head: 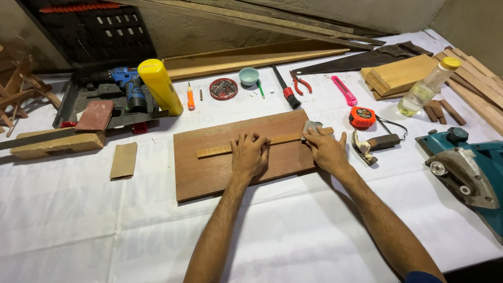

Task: Sanding and measuring small wooden strips on a workbench.

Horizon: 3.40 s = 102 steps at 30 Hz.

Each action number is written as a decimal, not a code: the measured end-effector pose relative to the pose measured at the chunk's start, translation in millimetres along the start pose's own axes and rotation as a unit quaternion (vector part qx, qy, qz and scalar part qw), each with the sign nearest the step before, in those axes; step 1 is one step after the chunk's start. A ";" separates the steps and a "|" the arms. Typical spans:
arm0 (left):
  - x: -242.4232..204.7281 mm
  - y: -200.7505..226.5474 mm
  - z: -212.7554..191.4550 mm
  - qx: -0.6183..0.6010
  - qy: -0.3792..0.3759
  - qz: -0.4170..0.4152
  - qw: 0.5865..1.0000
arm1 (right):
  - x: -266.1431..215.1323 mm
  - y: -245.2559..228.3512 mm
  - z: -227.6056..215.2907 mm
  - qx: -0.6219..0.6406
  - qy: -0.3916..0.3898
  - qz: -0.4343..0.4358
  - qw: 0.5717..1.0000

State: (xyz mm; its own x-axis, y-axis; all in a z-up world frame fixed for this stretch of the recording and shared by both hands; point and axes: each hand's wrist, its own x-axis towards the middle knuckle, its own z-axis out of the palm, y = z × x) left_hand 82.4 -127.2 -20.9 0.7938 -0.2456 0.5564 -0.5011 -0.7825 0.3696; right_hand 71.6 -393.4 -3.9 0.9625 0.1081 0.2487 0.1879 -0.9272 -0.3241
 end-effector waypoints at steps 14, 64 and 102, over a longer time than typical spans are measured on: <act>-0.5 -9.8 16.5 0.028 0.033 -0.022 0.999 | 7.2 7.3 29.1 -0.062 0.030 -0.032 0.997; -1.4 -2.1 7.3 0.068 0.031 -0.004 0.997 | 0.8 -61.5 19.4 -0.049 -0.065 -0.148 0.986; -22.1 -69.8 -107.5 0.149 0.007 -0.248 0.957 | 48.3 -114.4 48.4 -0.111 -0.144 -0.239 0.954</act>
State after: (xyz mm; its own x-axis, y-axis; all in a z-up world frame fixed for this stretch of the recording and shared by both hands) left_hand 62.8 -5.6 21.0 0.9033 0.2034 0.3777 0.0573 -0.9298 0.3637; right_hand 106.1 -264.8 1.0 0.7976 0.6013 0.0489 0.6028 -0.7974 -0.0273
